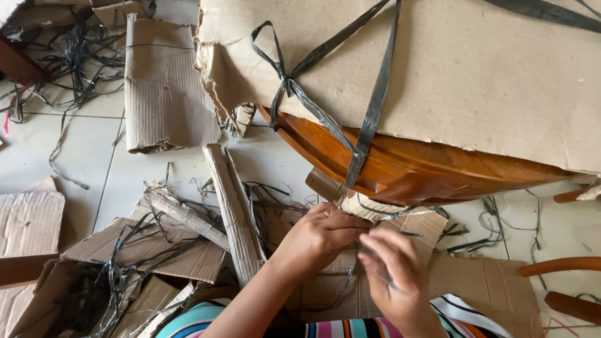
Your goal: Wrapping chair legs with corrugated cardboard and securing them with plastic straps for protection during shipping.
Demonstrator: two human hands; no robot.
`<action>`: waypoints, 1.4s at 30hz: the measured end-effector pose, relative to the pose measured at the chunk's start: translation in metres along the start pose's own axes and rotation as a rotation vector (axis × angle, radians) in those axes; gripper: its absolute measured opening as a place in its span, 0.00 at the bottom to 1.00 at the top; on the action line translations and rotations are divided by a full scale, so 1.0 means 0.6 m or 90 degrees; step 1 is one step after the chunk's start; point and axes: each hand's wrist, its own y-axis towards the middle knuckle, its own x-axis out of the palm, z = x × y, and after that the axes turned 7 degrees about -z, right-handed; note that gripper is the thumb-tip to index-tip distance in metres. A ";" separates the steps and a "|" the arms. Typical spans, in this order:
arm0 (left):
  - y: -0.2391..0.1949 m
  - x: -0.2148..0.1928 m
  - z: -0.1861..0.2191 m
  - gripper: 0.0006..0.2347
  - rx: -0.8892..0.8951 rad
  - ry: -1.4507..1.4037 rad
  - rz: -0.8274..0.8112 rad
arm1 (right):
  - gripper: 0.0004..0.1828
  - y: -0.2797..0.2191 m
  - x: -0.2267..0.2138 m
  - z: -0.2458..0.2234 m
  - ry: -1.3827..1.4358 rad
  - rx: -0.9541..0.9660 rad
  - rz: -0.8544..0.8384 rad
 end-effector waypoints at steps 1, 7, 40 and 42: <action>0.001 -0.003 0.004 0.03 -0.001 -0.001 0.000 | 0.15 0.008 -0.003 -0.001 0.000 0.001 -0.001; 0.000 -0.017 0.009 0.04 -0.069 -0.014 -0.046 | 0.07 0.014 0.009 0.018 -0.044 -0.021 0.078; 0.006 -0.036 0.067 0.28 -0.616 -0.224 -0.298 | 0.14 0.000 0.004 0.020 0.419 0.590 -0.104; -0.003 0.008 0.072 0.23 -0.642 -0.620 -0.104 | 0.20 0.000 0.000 0.014 0.398 0.635 -0.089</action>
